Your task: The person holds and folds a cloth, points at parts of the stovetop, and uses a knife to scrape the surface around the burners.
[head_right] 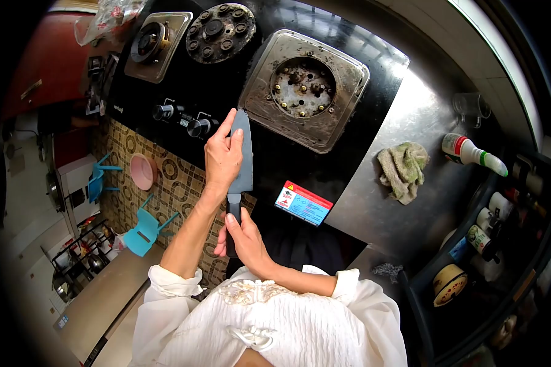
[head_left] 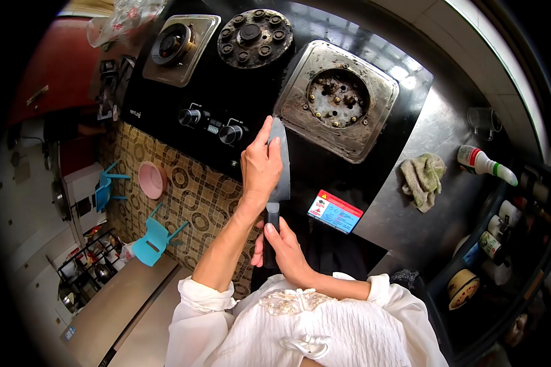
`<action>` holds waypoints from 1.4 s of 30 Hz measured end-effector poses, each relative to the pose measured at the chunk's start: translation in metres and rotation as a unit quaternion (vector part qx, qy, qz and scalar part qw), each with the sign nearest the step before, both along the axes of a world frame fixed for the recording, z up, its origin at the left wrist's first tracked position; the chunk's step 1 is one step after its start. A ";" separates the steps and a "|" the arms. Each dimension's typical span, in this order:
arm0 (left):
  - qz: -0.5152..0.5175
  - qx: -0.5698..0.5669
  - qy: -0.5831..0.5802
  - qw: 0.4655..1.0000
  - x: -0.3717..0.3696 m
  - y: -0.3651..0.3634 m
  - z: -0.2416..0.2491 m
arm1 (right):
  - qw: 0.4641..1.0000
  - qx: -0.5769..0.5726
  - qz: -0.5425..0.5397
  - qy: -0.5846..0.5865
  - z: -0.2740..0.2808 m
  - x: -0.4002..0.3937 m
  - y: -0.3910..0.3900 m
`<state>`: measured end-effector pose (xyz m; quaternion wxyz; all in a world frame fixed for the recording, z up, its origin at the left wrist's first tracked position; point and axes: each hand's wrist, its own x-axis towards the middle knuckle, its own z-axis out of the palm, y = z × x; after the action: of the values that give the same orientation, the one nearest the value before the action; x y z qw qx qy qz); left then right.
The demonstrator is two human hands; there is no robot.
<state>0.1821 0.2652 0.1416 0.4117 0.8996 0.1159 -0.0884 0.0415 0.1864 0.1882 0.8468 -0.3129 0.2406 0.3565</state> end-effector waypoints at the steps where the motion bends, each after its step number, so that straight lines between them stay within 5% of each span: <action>1: 0.000 0.000 0.000 1.000 -0.001 -0.003 0.001 | 1.000 -0.004 -0.001 -0.005 -0.001 -0.002 -0.002; 7: 0.036 -0.050 0.037 0.997 -0.015 -0.016 -0.001 | 1.000 -0.019 0.006 0.000 -0.002 -0.014 -0.017; 13: 0.100 -0.098 -0.047 0.989 -0.022 -0.006 -0.011 | 0.997 -0.053 0.057 -0.012 -0.009 -0.010 -0.018; 25: -0.062 -0.008 -0.013 0.998 -0.027 -0.012 0.003 | 1.000 0.005 -0.007 0.017 -0.014 -0.033 0.003; 30: 0.031 -0.057 -0.001 0.998 -0.038 0.001 -0.006 | 0.999 0.025 0.023 0.009 -0.022 -0.039 0.001; 42: -0.055 0.008 0.000 0.998 -0.030 -0.018 0.010 | 0.999 0.028 0.018 0.006 -0.010 -0.036 -0.004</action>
<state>0.1521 0.2476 0.1512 0.3987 0.9080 0.0667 -0.1102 0.0057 0.1826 0.1782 0.8472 -0.2914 0.2299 0.3802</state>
